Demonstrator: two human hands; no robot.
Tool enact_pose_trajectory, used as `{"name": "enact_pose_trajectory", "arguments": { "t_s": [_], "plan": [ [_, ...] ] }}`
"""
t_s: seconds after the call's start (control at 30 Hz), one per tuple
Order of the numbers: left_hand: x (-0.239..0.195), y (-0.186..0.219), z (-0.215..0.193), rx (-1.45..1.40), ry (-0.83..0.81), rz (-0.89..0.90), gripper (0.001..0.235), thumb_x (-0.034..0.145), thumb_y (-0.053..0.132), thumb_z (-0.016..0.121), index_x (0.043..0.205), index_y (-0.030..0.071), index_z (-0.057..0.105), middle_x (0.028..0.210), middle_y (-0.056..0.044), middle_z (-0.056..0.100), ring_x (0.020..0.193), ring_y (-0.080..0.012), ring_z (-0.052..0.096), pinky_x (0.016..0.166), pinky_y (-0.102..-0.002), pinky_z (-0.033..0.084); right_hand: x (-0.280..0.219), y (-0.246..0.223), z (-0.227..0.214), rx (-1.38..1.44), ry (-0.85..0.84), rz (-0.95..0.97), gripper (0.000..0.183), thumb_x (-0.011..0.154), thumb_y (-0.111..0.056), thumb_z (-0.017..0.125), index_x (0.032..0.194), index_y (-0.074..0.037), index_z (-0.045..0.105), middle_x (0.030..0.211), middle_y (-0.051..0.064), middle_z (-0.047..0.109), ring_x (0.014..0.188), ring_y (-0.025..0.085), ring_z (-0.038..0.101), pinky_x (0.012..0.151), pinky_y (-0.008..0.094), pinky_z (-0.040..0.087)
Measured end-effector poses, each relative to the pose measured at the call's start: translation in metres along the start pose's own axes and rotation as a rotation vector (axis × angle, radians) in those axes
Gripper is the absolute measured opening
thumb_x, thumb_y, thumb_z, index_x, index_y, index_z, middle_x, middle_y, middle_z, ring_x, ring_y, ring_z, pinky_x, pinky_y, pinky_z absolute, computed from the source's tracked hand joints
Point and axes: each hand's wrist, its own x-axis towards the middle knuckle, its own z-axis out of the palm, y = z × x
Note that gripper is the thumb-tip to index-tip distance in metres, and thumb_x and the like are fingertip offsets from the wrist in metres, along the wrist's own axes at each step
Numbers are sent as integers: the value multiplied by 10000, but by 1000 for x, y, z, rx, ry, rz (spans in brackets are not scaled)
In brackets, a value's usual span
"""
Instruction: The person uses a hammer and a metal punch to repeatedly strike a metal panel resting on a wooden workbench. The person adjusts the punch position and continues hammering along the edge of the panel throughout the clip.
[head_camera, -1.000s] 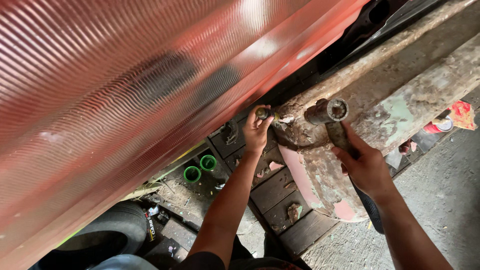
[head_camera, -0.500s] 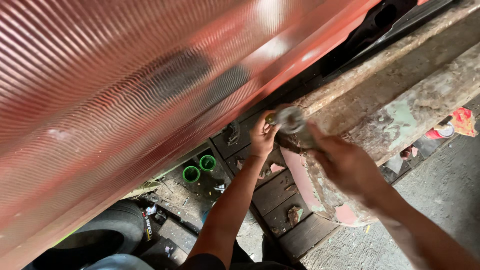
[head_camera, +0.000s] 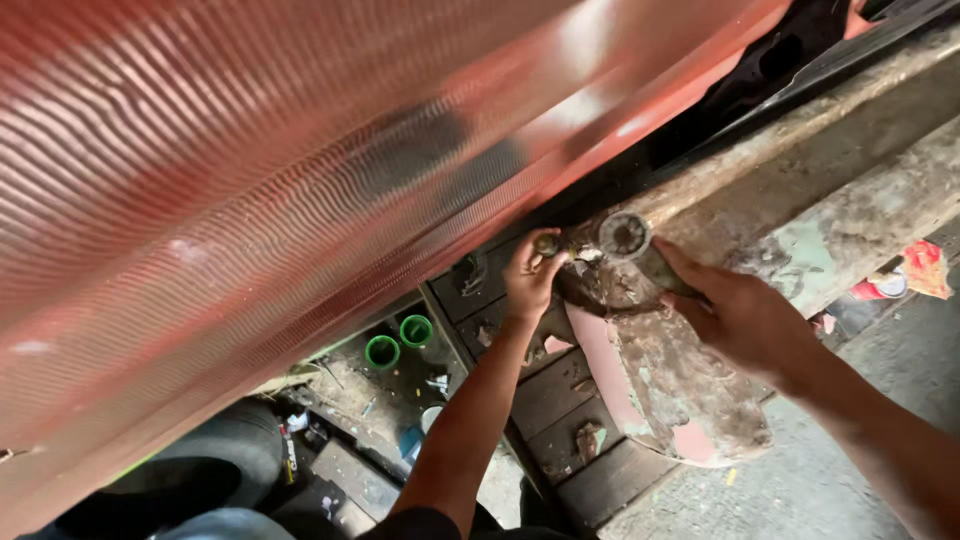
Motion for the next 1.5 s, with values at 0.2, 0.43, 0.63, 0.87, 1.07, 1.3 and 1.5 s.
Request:
{"name": "enact_pose_trajectory", "arguments": {
  "t_s": [0.2, 0.43, 0.63, 0.87, 1.07, 1.3, 1.5],
  "plan": [
    [19, 20, 5, -55, 13, -6, 389, 951, -16, 719, 1323, -6, 608, 1291, -78, 680, 1161, -155, 661, 1009, -314, 563, 9, 8, 13, 154, 46, -12, 696, 909, -296, 664, 1553, -308, 400, 918, 132, 783, 698, 235, 749, 718, 389, 600],
    [18, 22, -2, 5, 29, 27, 388, 967, -28, 716, 1339, -20, 608, 1296, -105, 684, 1141, -179, 681, 978, -330, 586, 10, 11, 24, 170, -16, 42, 693, 907, -298, 675, 1548, -320, 413, 945, 99, 792, 686, 215, 756, 728, 352, 614],
    [20, 21, 3, -127, 32, -19, 411, 955, -37, 720, 1344, -21, 589, 1302, -104, 673, 1152, -176, 669, 1000, -335, 576, 11, 5, 21, 233, 68, -30, 706, 900, -255, 696, 1552, -271, 424, 957, 133, 785, 705, 214, 758, 733, 359, 595],
    [19, 23, 1, -104, 27, -7, 404, 962, -23, 720, 1343, -22, 586, 1297, -108, 676, 1160, -179, 669, 1010, -339, 583, 11, 7, 19, 238, 51, 23, 704, 897, -246, 703, 1548, -269, 436, 883, 138, 784, 666, 217, 745, 709, 356, 590],
    [20, 27, 4, -102, 28, -20, 400, 960, -15, 734, 1335, -30, 595, 1281, -107, 685, 1124, -178, 681, 992, -339, 585, 8, 4, 18, 238, 73, -9, 706, 894, -246, 708, 1547, -256, 441, 872, 143, 780, 656, 211, 743, 700, 354, 588],
    [23, 33, 9, -63, 2, -21, 412, 942, -22, 738, 1334, -19, 612, 1275, -90, 690, 1147, -165, 675, 1009, -332, 591, 12, -11, 15, 233, 63, -75, 668, 905, -290, 673, 1530, -244, 442, 908, 102, 788, 619, 198, 739, 668, 343, 607],
    [27, 3, 3, -5, -127, 73, 459, 963, 27, 714, 1397, 23, 565, 1301, -70, 694, 1208, -156, 684, 1044, -328, 595, 25, -25, 28, -34, 52, -192, 664, 970, -348, 591, 1598, -261, 394, 911, 160, 742, 564, 228, 673, 538, 351, 600]
  ]
}}
